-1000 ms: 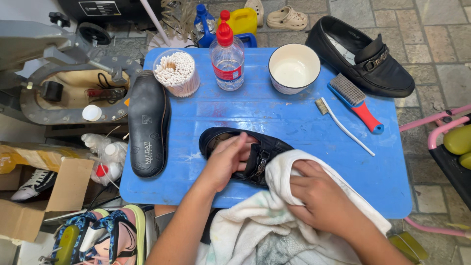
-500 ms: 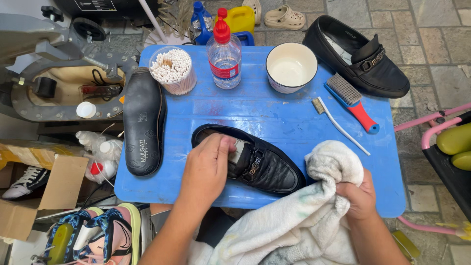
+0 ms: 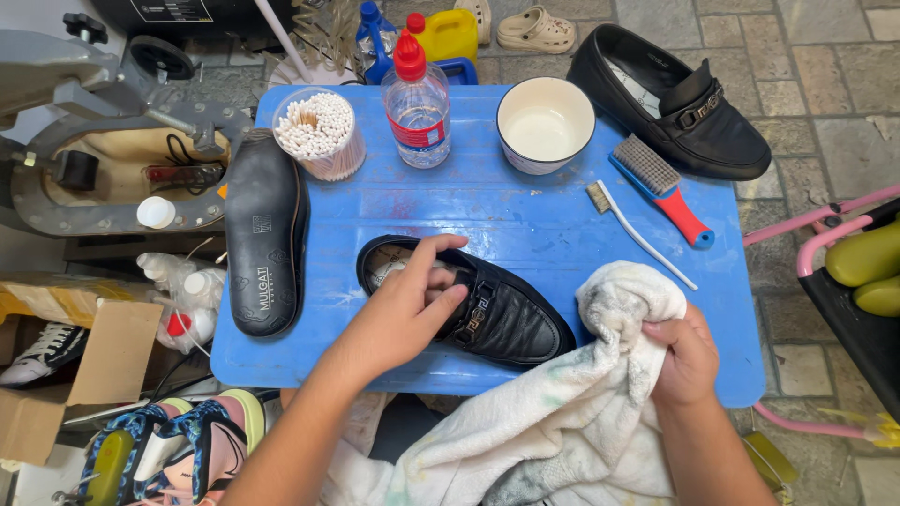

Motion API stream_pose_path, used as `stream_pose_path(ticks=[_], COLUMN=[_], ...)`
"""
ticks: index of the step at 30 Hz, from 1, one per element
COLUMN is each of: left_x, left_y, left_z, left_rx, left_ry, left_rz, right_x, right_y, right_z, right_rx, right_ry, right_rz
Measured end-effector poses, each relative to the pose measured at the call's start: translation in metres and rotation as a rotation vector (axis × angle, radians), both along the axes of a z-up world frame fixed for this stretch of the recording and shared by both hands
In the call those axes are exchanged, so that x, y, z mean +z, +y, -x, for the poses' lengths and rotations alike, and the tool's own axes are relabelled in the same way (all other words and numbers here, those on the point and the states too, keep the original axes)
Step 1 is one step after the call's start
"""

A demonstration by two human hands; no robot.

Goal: The person cleans a black leather loafer by scrubbing the exterior and interior with a toothbrush and a white cleaning solution. They wipe the shoe with a white cloth to remove excess foam and residue, repeating the process on different sections of the shoe. The person also removes and reinserts the insole during the cleaning process.

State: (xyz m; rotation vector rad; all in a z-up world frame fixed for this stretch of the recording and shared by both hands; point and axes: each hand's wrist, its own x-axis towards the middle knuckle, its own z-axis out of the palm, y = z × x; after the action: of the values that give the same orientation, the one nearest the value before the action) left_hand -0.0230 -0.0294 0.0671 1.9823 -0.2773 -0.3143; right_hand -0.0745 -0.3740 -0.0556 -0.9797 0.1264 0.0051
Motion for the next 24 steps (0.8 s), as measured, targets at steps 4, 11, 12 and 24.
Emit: stream_pose_path(ticks=[4,11,12,24], left_x=[-0.013,-0.013,-0.013,0.000], left_y=[0.004,0.000,-0.002,-0.048], left_z=[-0.003,0.005,0.006,0.057], left_rx=[0.036,0.211,0.225,-0.266], left_ry=[0.120,0.095,0.045,0.308], left_rz=[0.183,0.495,0.433,0.237], right_x=[-0.021,0.029,0.048,0.045], right_y=[-0.014,-0.025,-0.027,0.027], right_z=[0.001,0.055,0.068,0.102], right_rx=[-0.019,0.291,0.364,0.681], right_ry=[-0.049,0.008,0.006,-0.115], right_rz=[-0.012,0.187,0.035,0.735])
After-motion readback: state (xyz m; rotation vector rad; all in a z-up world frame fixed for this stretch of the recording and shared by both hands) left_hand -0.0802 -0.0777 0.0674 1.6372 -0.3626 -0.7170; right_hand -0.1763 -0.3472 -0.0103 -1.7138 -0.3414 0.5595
